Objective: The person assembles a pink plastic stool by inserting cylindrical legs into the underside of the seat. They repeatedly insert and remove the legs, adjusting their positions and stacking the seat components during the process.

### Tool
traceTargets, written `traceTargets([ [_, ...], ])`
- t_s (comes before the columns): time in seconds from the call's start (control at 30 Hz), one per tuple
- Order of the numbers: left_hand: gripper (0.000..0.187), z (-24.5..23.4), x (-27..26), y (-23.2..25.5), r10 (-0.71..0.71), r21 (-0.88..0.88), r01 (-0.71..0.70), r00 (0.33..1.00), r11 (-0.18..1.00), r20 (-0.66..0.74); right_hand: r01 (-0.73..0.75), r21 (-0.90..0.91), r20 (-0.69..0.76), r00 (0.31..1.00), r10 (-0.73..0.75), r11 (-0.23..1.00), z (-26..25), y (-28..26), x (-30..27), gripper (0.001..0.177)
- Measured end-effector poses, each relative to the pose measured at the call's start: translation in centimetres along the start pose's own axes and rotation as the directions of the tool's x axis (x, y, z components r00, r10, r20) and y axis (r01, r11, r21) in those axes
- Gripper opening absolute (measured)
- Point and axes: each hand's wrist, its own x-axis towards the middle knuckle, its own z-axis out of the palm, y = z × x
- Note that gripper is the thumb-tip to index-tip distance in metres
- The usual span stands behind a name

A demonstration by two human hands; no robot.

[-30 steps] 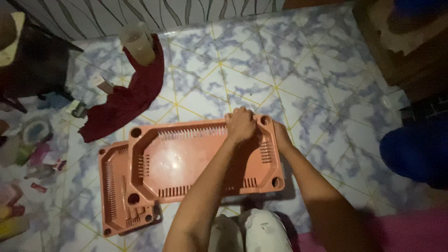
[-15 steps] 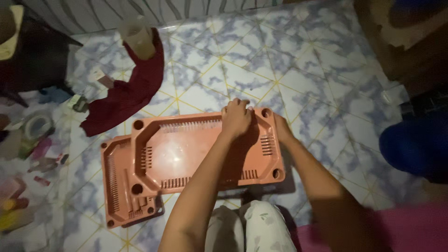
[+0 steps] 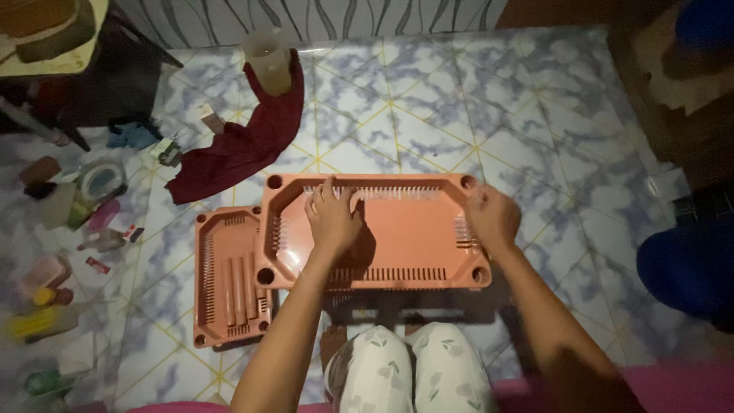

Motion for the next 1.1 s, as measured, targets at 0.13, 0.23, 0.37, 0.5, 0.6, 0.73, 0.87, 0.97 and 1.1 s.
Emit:
traceTargets([
  [0.13,0.034,-0.9,-0.8,-2.5,-0.114,0.139,0.096,0.986,0.986,0.123,0.144,0.116,0.094,0.983,-0.155,0.983,0.1,-4.3,-3.1,0.024],
  [0.23,0.058,-1.4,-1.5,-4.3,-0.099,0.126,0.09,0.993,0.988,0.071,0.365,0.215,0.048,0.922,-0.383,0.906,-0.3,-8.9,-4.8,0.026],
  [0.37,0.066,-1.9,-2.0,-6.6,-0.195,0.184,0.176,0.976,0.967,0.095,-0.054,0.715,0.431,0.82,-0.378,0.697,-5.5,-18.0,-7.6,0.032],
  [0.5,0.068,-3.2,-2.2,-8.7,-0.249,0.134,0.237,0.965,0.962,0.084,-0.64,0.71,0.606,0.342,-0.718,0.295,-17.0,-26.1,-12.1,0.035],
  [0.6,0.071,-4.6,-2.2,-8.6,-0.249,0.1,0.239,0.962,0.966,0.114,-0.445,0.78,0.606,0.357,-0.711,0.441,-21.9,-31.2,-12.0,0.036],
  [0.73,0.069,-6.4,-1.7,-7.5,-0.121,-0.083,0.117,0.992,0.99,-0.037,-0.495,0.745,0.663,0.473,-0.58,0.448,-20.9,-33.7,-10.0,0.022],
  [0.87,0.034,-6.5,-1.0,-8.1,-0.282,-0.046,0.285,0.957,0.957,0.069,-0.105,0.845,0.371,0.821,-0.434,0.525,-10.5,-29.5,-5.0,0.017],
  [0.97,0.032,-5.2,0.1,-10.4,-0.219,-0.07,0.213,0.971,0.975,-0.092,-0.264,0.62,0.53,0.835,-0.146,0.739,-2.7,-23.7,-3.2,0.02],
  [1.1,0.048,-2.0,2.2,-15.6,-0.275,-0.259,0.214,0.934,0.942,-0.228,0.002,0.558,0.354,0.904,-0.241,0.83,5.0,-18.2,-2.4,0.041],
])
